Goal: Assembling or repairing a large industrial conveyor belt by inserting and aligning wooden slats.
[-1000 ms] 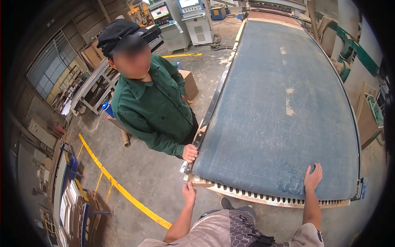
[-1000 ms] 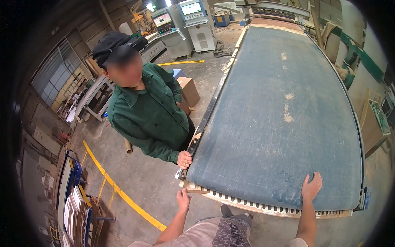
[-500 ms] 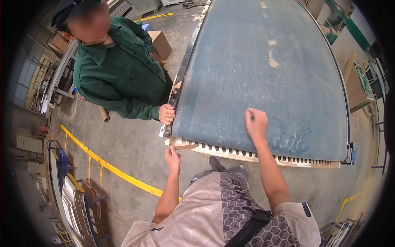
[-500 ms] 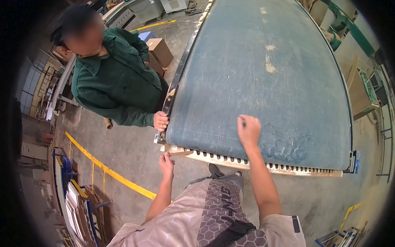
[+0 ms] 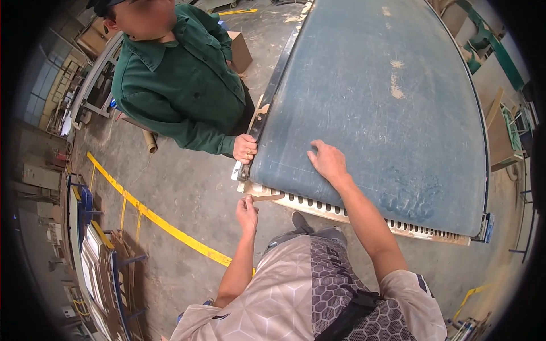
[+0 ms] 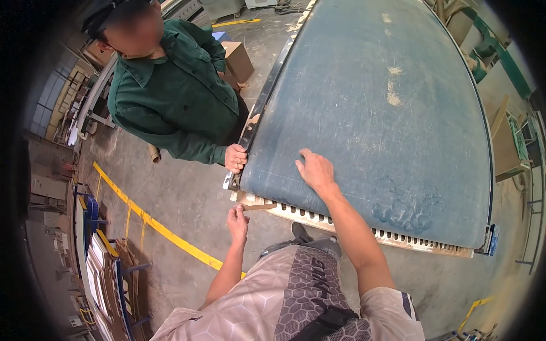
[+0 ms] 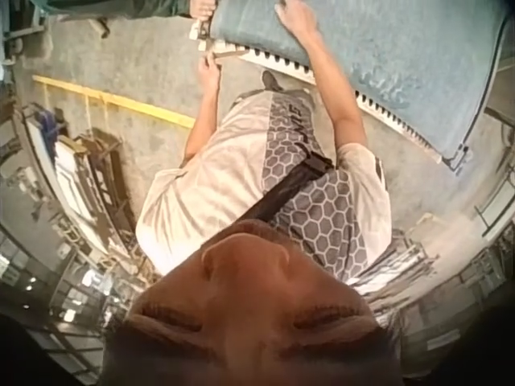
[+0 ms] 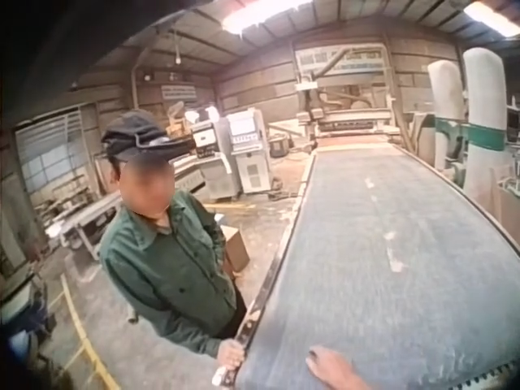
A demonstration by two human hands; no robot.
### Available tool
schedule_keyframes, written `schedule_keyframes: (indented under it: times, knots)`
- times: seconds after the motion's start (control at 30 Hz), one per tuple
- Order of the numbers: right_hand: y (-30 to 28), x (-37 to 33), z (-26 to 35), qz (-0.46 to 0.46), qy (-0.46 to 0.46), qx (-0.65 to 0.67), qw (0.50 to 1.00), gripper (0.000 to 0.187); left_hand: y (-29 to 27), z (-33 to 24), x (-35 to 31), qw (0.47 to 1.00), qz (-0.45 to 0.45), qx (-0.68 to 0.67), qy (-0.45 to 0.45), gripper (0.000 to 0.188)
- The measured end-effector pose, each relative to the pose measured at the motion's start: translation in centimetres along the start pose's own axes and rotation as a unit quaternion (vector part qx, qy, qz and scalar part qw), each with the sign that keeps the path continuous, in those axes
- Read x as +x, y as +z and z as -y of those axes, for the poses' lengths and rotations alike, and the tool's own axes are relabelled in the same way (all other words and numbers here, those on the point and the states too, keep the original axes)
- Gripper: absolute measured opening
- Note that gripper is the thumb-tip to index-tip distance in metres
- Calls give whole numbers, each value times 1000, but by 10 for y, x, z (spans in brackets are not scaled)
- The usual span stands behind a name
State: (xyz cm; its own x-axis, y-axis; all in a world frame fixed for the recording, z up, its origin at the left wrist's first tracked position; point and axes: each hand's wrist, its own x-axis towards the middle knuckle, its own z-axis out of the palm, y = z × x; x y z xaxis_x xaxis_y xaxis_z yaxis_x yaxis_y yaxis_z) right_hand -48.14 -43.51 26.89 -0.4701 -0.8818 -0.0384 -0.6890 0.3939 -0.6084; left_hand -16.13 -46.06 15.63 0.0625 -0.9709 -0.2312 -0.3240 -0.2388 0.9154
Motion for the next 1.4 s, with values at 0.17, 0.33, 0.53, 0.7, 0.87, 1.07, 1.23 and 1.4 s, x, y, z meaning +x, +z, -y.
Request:
schedule_keyframes:
  times: [0.17,0.33,0.53,0.7,0.87,1.07,1.23,1.4]
  knots:
    - [1,-20,19,-37,-50,52,997,22,0,-8,4,1000,4,18,-1,35]
    - [11,-115,15,56,-55,112,991,25,4,-7,2,1000,-11,16,21,37]
    - [-20,-177,-87,-142,-88,70,984,6,4,13,2,1000,2,11,17,32]
    - [-113,-169,-191,-335,47,-68,939,25,15,9,4,1000,-9,-3,-2,30]
    - [-128,-173,-306,-360,183,-191,895,34,21,32,11,998,-12,-56,-31,29]
    - [-134,-156,-275,-344,168,-184,905,37,51,22,13,997,-28,-73,1,25]
    - [-136,-165,-269,-324,149,-188,915,39,48,43,-6,998,-59,18,20,22]
    - [-127,-167,-292,-330,148,-186,914,40,56,45,17,997,-64,28,23,25]
